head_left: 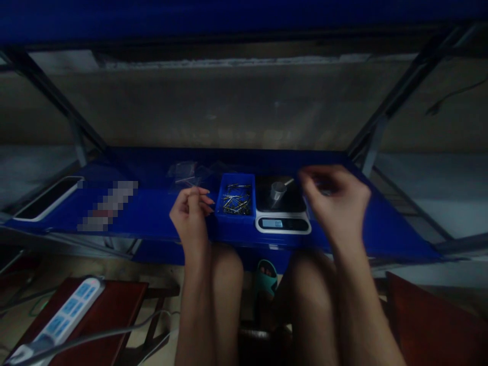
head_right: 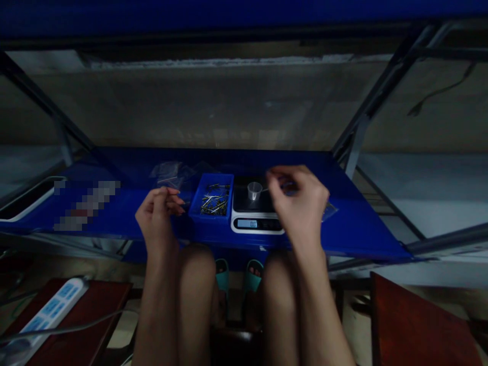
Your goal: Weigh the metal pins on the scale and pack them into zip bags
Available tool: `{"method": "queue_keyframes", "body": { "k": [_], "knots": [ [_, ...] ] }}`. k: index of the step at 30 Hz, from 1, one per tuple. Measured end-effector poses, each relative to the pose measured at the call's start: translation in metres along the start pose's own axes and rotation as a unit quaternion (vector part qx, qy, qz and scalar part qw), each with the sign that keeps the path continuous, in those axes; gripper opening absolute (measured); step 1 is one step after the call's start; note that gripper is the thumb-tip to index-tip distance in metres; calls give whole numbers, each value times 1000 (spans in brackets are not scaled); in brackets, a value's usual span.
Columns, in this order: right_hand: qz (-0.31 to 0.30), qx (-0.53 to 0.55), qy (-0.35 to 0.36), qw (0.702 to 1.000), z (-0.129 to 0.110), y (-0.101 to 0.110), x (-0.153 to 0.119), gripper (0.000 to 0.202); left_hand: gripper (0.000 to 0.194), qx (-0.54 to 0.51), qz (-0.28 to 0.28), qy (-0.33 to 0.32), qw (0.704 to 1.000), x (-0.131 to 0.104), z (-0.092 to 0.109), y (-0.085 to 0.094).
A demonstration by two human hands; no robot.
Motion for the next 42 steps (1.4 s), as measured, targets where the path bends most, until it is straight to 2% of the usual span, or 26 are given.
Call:
{"method": "queue_keyframes", "body": {
  "k": [1, 3, 4, 5, 8, 11, 13, 14, 21, 24, 27, 31, 33, 37, 40, 42],
  "knots": [
    [-122, -16, 52, 991, -20, -24, -2, 10, 25, 2, 1, 2, 1000, 0, -1, 1],
    [-335, -85, 116, 931, -47, -72, -13, 17, 26, 7, 3, 7, 1000, 1, -2, 3],
    [-400, -140, 136, 895, -55, -92, -17, 26, 26, 9, 3, 9, 1000, 1, -3, 4],
    [-438, -201, 150, 863, -61, -109, -20, 33, 26, 10, 3, 11, 1000, 1, -4, 4],
    [-490, -343, 156, 786, -76, -143, -22, 52, 27, 6, 7, 17, 1000, 1, -5, 4],
    [-501, -456, 173, 715, -89, -154, -24, 49, 27, -1, 10, 23, 1000, 2, -5, 4],
    [-510, -482, 179, 690, -93, -156, -27, 45, 27, -5, 11, 25, 1000, 2, -4, 3],
    [-513, -483, 177, 687, -94, -157, -28, 44, 27, -7, 10, 26, 1000, 2, -3, 3],
    [-476, -427, 180, 747, -78, -169, -30, 37, 29, -16, 2, 46, 999, 1, -6, 2],
    [-436, -378, 176, 798, -64, -169, -25, 30, 29, -18, -1, 48, 999, 1, -8, 2],
    [-414, -290, 143, 851, -51, -165, -16, 23, 29, -22, -2, 50, 999, 1, -8, 2],
    [-404, -157, 63, 899, -39, -156, -4, 23, 29, -27, 2, 58, 998, 1, -10, 2],
    [-398, -102, 13, 911, -32, -152, 0, 21, 29, -28, -3, 58, 998, 1, -10, 1],
    [-396, -4, -67, 916, -17, -150, 3, 17, 30, -27, -11, 53, 998, 0, -9, -1],
    [-393, 62, -81, 914, -13, -149, 3, 16, 30, -22, -18, 48, 998, -1, -8, -3],
    [-375, 107, -80, 917, -14, -141, 7, 17, 31, -18, -25, 42, 999, -1, -7, -4]
  ]
}}
Point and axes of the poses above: each hand's wrist, its own x-axis towards the middle knuckle, its own y-axis out of the back of the hand, z = x × y, the point moved 6 cm from there along x, towards the middle knuckle, and after that the axes turned 14 degrees about -y, right-handed, at the moved point
